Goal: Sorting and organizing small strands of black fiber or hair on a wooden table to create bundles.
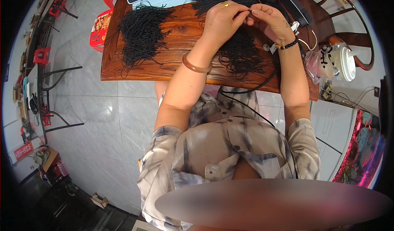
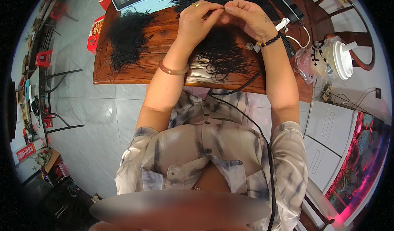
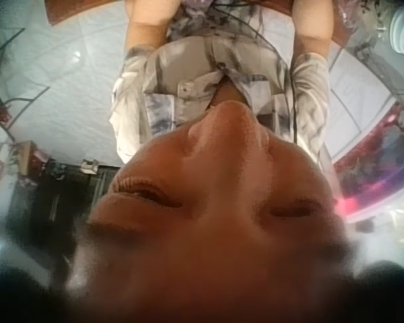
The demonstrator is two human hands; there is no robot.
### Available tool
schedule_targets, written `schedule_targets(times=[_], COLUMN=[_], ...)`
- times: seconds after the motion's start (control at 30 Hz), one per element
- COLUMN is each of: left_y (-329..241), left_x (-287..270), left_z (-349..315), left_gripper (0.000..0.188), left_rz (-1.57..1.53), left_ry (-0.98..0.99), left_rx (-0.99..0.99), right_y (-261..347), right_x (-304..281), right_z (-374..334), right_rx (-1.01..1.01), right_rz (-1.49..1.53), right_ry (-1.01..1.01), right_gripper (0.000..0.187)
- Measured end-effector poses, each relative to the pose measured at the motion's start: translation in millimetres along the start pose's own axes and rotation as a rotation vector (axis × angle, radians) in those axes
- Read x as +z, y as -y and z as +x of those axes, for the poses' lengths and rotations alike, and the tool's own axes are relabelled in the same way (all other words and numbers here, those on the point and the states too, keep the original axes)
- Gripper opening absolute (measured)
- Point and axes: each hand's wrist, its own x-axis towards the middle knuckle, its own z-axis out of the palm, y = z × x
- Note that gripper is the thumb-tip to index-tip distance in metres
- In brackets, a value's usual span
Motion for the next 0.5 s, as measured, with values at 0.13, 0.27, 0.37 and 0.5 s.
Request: schedule_targets(times=[0.13, 0.27, 0.37, 0.5], left_y=[-5.5, -2.2, -6.6, -9.1], left_x=[-2.1, -0.6, -0.5, 0.5], left_z=[2.0, 0.6, -0.3, -1.2], left_gripper=[0.010, 0.011, 0.010, 0.011], left_rz=[-0.100, -0.136, -0.270, -0.609], left_ry=[0.014, -0.007, 0.018, 0.068], left_rx=[-0.079, -0.120, -0.260, -0.572], right_y=[-6.2, -5.0, -1.1, 1.4], right_x=[-7.3, -5.0, 0.0, 13.6], right_z=[4.3, 3.0, -1.0, -3.7], right_rx=[-0.034, -0.031, -0.140, -0.260], right_rz=[0.107, 0.311, 0.136, -0.092], right_ry=[0.144, 0.237, 0.126, -0.010], right_gripper=[0.016, 0.018, 0.020, 0.025])
